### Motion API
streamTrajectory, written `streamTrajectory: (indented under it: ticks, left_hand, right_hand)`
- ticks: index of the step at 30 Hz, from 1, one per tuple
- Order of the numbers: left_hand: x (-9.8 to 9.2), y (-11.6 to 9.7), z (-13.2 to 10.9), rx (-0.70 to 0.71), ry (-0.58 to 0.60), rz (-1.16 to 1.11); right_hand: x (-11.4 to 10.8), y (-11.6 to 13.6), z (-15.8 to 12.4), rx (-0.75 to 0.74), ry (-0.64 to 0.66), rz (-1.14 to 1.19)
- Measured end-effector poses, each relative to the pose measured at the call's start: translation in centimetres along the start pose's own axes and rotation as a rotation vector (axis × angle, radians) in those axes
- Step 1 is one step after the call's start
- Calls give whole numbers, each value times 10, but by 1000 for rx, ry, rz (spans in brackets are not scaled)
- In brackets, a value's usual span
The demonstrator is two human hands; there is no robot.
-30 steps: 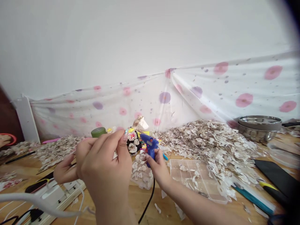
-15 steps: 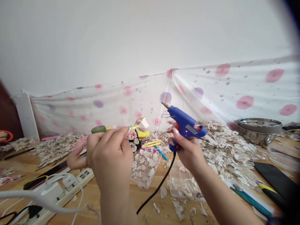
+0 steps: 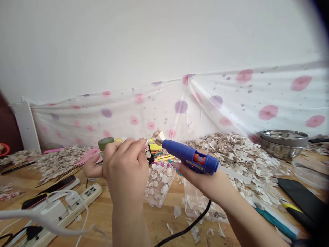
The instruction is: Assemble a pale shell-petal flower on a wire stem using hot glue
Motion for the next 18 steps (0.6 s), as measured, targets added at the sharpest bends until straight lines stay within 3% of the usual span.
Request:
streamTrajectory:
  ticks: [9, 18]
  left_hand:
    - [3, 1, 0, 5, 35, -8]
    - [5, -1, -2, 4, 49, -37]
  right_hand:
    - [1, -3, 6, -12, -69, -202]
    - [4, -5, 9, -33, -47, -218]
Point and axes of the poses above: each hand's wrist, its own z-axis towards the middle knuckle, its own x-axis out of the palm, y = z × x, the point moved 4 cm from there along z, towards the middle knuckle, and after that the axes turned 9 degrees about y, right-handed, at the moved point
